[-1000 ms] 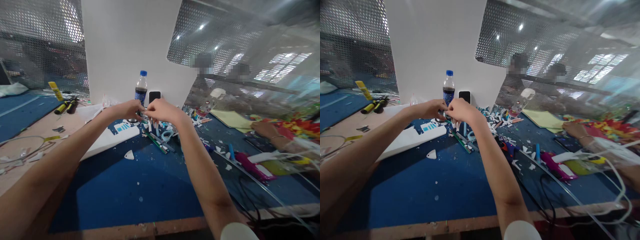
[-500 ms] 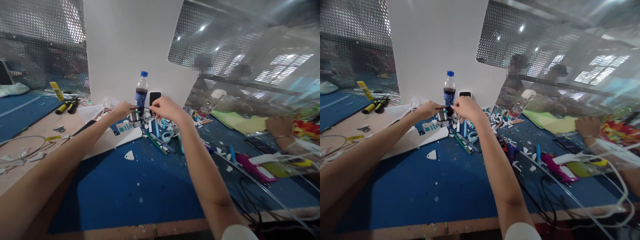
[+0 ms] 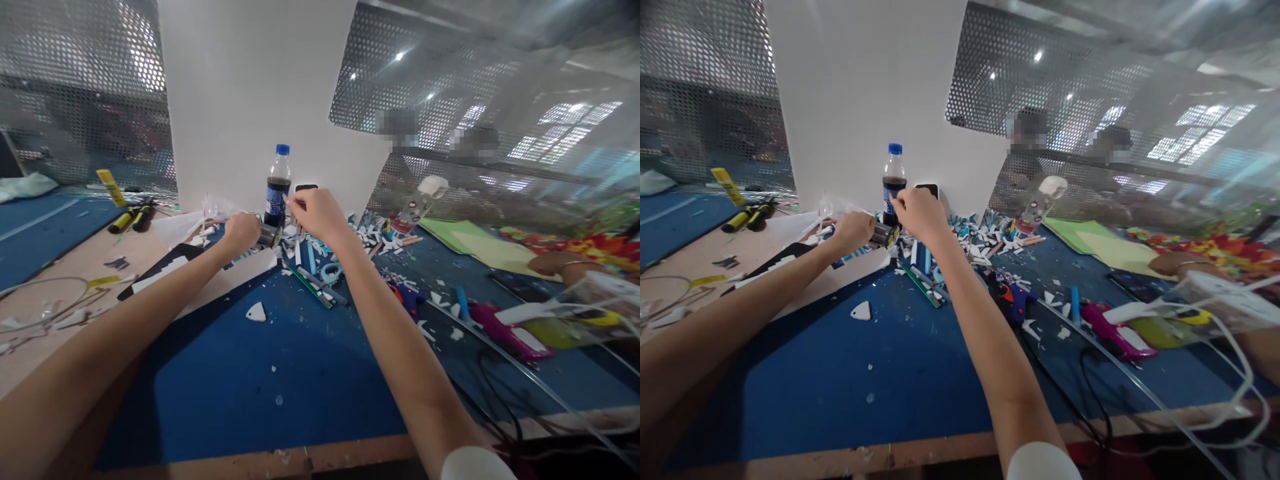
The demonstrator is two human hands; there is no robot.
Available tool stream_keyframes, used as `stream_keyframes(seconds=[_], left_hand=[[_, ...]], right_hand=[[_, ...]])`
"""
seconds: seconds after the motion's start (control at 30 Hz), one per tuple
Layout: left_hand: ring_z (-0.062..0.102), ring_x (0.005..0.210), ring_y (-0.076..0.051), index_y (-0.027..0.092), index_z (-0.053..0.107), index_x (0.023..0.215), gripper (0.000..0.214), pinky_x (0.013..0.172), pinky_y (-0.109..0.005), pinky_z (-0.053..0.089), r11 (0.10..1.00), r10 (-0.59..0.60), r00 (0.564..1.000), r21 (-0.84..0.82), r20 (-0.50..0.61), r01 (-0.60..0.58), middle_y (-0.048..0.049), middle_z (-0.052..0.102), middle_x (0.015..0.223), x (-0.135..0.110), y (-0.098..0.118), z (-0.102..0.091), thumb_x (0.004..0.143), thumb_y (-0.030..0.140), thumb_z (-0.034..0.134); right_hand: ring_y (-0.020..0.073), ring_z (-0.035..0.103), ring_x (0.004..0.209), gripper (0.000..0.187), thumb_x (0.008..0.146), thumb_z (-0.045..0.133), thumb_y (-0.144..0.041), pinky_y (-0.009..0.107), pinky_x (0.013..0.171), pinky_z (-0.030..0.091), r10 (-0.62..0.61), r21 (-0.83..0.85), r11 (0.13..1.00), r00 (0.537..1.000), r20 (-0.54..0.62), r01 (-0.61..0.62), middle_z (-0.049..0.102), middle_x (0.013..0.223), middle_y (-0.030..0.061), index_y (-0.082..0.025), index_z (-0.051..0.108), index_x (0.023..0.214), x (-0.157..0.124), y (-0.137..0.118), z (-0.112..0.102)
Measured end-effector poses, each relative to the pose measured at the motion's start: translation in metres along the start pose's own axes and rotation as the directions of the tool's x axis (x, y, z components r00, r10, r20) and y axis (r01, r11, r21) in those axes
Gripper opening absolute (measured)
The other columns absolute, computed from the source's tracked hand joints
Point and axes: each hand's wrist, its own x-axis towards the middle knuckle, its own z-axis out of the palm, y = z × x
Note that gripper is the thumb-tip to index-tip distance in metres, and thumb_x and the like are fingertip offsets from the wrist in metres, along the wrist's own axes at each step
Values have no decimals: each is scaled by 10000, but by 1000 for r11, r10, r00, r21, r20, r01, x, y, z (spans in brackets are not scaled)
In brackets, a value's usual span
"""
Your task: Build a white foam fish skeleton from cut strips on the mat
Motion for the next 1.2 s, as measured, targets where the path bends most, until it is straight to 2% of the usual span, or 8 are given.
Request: stream_keyframes(seconds=[0.1,0.2,0.3,0.47,0.8,0.93,1.07,1.2], left_hand=[[590,1020,-208,148,530,1190,339,859,-419,523,997,66,998,-26,-7,-66,-94,565,1189,1,-5,-13,911,340,540],[590,1028,-207,152,562,1153,322,879,-418,509,965,244,970,-100,3,-243,-89,587,1171,-1,-4,-33,887,333,578],[616,995,-196,227,643,1081,388,858,-290,477,888,401,914,-221,-61,-404,-36,674,1083,-7,3,-49,715,313,739],[643,770,-170,128,711,908,219,707,-258,473,823,373,895,-359,-246,-441,-67,721,842,-9,9,-54,757,247,606],[626,636,-139,146,743,704,86,627,-221,455,743,354,900,-508,-255,-436,-24,702,632,-7,3,-55,680,187,671],[621,589,-137,138,752,748,124,570,-228,451,728,279,926,-573,-253,-376,-53,711,654,-7,-2,-57,718,217,662],[631,582,-130,131,746,759,127,571,-225,481,681,237,945,-655,-225,-327,-66,716,671,-2,-6,-55,729,217,657],[620,569,-121,127,740,772,144,569,-225,474,650,197,953,-696,-231,-303,-73,709,656,3,-10,-52,731,245,667]], right_hand=[[94,409,520,404,943,419,-333,259,525,276,-13,-1,1000,1000,-22,13,506,579,20,-167,483,581,1,-1,8],[105,461,571,392,953,402,-356,252,544,293,-16,-5,1000,999,-37,16,560,643,39,-161,538,641,1,-3,12],[121,510,621,394,963,378,-373,256,572,318,-20,-39,999,999,-36,19,605,702,58,-155,595,717,2,-4,14],[196,592,722,357,973,335,-288,308,638,367,15,-156,988,999,-35,-20,653,814,137,-108,640,925,1,-12,18],[250,616,834,351,967,318,-320,351,699,425,83,-191,978,996,-36,-89,642,909,159,-102,587,1029,-14,-27,19],[307,560,997,365,931,363,-359,411,790,443,332,-122,931,936,-117,-345,576,1002,205,-73,522,1092,-44,0,11],[310,594,820,210,799,588,-393,447,702,477,471,-126,877,882,22,-464,535,676,88,-184,592,824,-87,50,7],[358,604,789,313,736,643,-505,493,652,491,592,-177,804,792,147,-568,523,631,103,-196,589,741,-113,78,13]])
